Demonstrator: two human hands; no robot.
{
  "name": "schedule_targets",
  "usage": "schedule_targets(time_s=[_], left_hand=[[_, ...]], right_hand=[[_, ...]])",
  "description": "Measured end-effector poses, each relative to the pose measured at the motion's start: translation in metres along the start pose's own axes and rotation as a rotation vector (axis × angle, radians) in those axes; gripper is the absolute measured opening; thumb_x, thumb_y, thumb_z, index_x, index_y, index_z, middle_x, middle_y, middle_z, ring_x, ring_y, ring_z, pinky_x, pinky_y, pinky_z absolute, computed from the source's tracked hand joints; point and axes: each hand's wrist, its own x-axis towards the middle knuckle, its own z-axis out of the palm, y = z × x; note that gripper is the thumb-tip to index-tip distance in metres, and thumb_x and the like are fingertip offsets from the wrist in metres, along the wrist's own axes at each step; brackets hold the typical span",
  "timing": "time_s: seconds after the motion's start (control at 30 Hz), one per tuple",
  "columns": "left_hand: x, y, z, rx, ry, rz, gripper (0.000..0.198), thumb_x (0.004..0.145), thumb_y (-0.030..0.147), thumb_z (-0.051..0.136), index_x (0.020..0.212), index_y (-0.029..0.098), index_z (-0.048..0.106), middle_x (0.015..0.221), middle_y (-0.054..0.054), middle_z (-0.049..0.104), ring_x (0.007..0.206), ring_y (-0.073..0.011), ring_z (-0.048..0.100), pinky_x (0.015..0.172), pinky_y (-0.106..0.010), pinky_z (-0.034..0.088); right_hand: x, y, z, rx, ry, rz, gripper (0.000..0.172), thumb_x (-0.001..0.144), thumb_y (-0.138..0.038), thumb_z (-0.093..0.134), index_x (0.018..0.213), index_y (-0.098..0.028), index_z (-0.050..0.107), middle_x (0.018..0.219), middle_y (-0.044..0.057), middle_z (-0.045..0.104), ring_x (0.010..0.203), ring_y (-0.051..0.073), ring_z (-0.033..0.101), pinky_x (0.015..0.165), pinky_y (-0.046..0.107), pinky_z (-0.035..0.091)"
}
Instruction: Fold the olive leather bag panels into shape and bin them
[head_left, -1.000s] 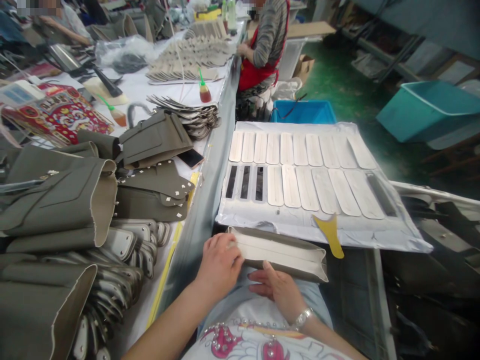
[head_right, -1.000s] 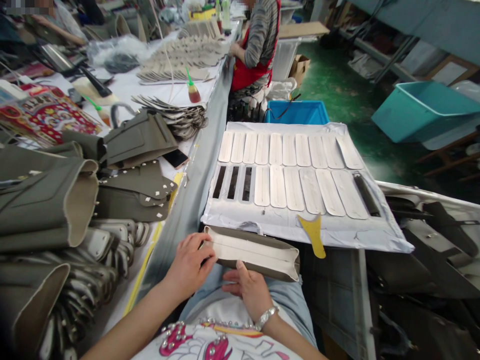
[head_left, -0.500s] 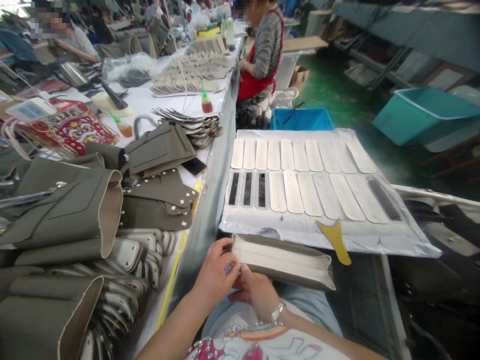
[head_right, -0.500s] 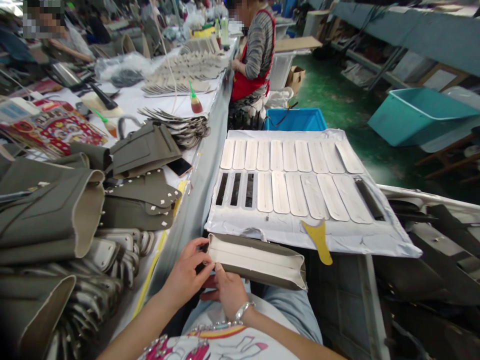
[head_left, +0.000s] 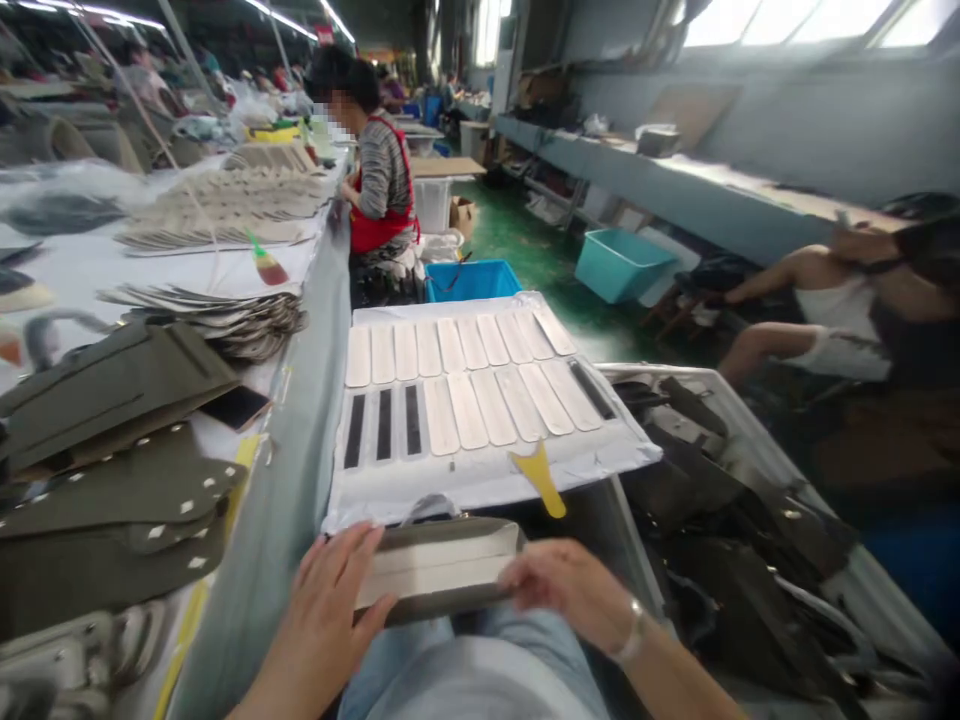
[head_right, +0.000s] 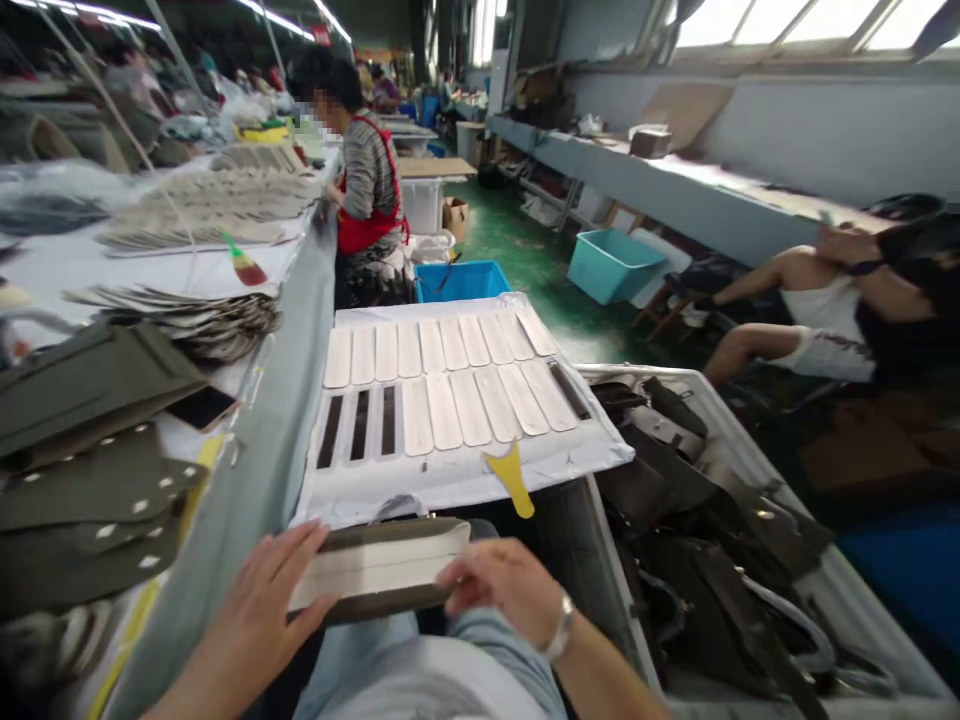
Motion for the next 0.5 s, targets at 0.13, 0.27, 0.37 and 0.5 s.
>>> schedule_targets(time_s=[0.13,0.27,0.37,0.5], left_hand=[[0.051,0.063,0.025,-0.032,-0.380,0.184,0.083,0.069,0.055,0.062,0.138,0.020,0.031,0.143,-0.010,0.032,0.130,-0.0297,0.030,0.110,-0.047,0.019],[0.078,0.101,0.036,0.028,-0.622,0.157,0.103,0.056,0.057,0.071,0.138,0.010,0.030,0.143,-0.016,0.028,0.131,-0.0321,0.028,0.109,-0.048,0.018],[0.078,0.103,0.039,0.044,-0.630,0.128,0.102,0.056,0.053,0.072,0.138,0.009,0.030,0.142,-0.017,0.030,0.130,-0.0322,0.029,0.108,-0.047,0.019],[0.076,0.097,0.041,0.009,-0.570,0.161,0.096,0.054,0.051,0.072,0.134,0.011,0.037,0.136,-0.018,0.041,0.123,-0.0332,0.038,0.105,-0.047,0.026]], right_hand=[[0.033,0.029,-0.091,-0.618,0.554,0.115,0.050,0.084,-0.036,0.046,0.126,-0.009,0.045,0.127,0.018,0.048,0.114,0.026,0.048,0.097,0.039,0.035],[0.090,0.054,-0.107,-0.717,0.574,0.227,0.082,0.065,-0.024,0.072,0.136,-0.010,0.033,0.131,0.023,0.041,0.118,0.035,0.042,0.096,0.043,0.034],[0.118,0.057,-0.105,-0.724,0.553,0.253,0.063,0.074,-0.020,0.066,0.130,-0.011,0.040,0.128,0.021,0.044,0.113,0.030,0.048,0.093,0.041,0.039],[0.120,0.052,-0.115,-0.670,0.483,0.175,0.032,0.088,-0.035,0.051,0.113,-0.015,0.052,0.114,0.009,0.054,0.098,0.020,0.054,0.085,0.042,0.045]])
